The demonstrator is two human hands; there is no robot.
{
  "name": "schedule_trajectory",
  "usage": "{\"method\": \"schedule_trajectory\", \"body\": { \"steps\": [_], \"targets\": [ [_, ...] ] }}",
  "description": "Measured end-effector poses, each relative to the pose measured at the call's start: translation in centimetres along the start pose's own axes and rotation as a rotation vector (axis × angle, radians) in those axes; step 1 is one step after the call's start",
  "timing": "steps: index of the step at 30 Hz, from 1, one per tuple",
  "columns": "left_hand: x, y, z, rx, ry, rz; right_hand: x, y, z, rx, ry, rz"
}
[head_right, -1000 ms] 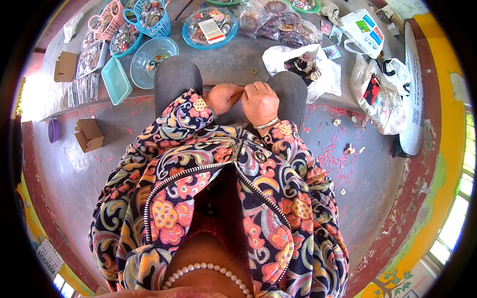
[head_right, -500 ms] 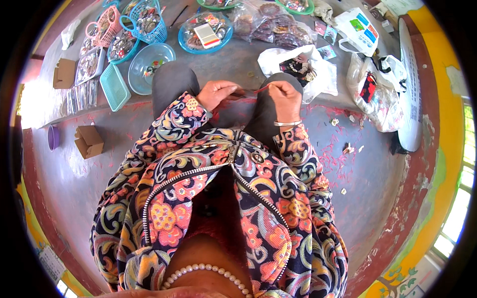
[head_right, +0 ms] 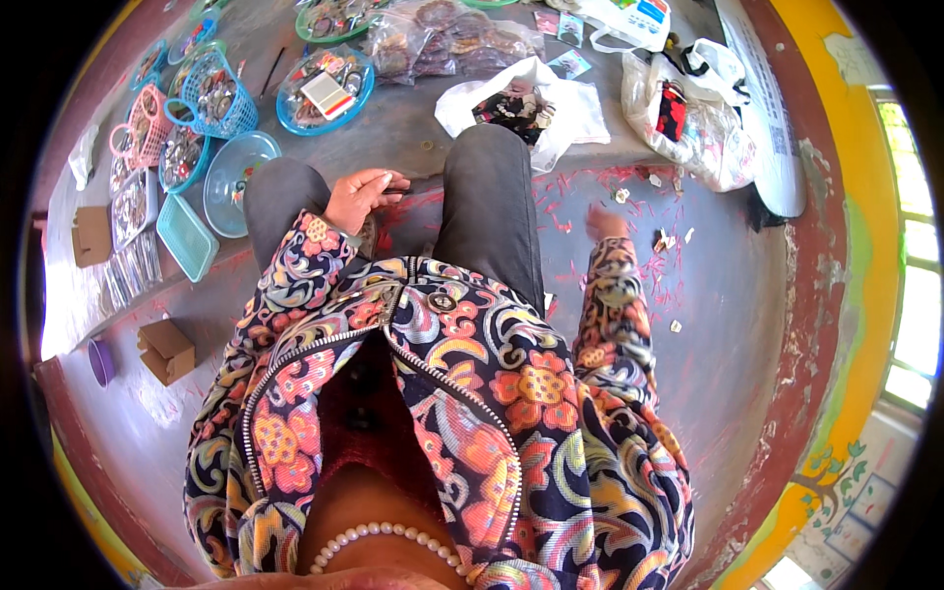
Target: The person sits on the floor and assembles small keychains by hand. They pick up metal rings and decorative charms, link them together, and place the finished items into a blue plastic basket. The workspace includes several baskets and bags of components.
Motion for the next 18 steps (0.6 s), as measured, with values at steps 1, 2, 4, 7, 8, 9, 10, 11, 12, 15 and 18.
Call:
{"method": "schedule_trajectory", "body": {
  "steps": [1, 2, 4, 7, 8, 9, 10, 11, 12, 15, 18],
  "targets": [
    [-0.1, 0.0, 0.3, 0.0, 0.001, 0.009, 3.3, -0.8, 0.2, 0.02, 0.113, -0.25],
    [-0.1, 0.1, 0.5, 0.003, -0.004, 0.034, 6.5, -1.6, 0.3, -0.003, 0.208, -0.367],
    [0.1, 0.4, 0.4, 0.016, -0.019, 0.075, 9.9, -2.1, -0.5, -0.102, 0.358, -0.419],
    [-0.4, 0.1, 0.4, 0.05, -0.03, 0.042, 10.3, -1.6, -1.5, -0.229, 0.426, 0.045],
    [-0.6, -0.1, 0.4, 0.064, -0.031, 0.014, 9.7, -1.1, -1.6, -0.262, 0.394, 0.212],
    [-0.7, 0.1, 0.5, 0.053, -0.042, 0.034, 9.0, -0.9, -2.0, -0.29, 0.356, 0.365],
    [-0.6, 0.1, 0.5, 0.052, -0.044, 0.054, 7.2, -0.6, -2.7, -0.327, 0.293, 0.495],
    [-0.4, 0.1, 0.3, 0.054, -0.044, 0.074, 4.8, -0.4, -3.3, -0.363, 0.226, 0.549],
    [-0.3, 0.0, 0.4, 0.054, -0.037, 0.069, 2.7, -0.2, -4.1, -0.4, 0.162, 0.608],
    [-0.4, -0.1, 0.7, 0.052, -0.026, 0.059, -1.2, -0.1, -4.7, -0.472, -0.018, 0.674],
    [-0.2, -0.1, 0.7, 0.062, -0.026, 0.061, -3.8, 0.0, -5.0, -0.515, -0.115, 0.656]
  ]
}}
Point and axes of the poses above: each hand's wrist, its own z-axis towards the middle knuckle, its own y-axis out of the palm, x = y × z, the point moved 4 cm from there along z, towards the middle knuckle, and after that the axes turned 14 degrees about -z, right-handed, at the moved point
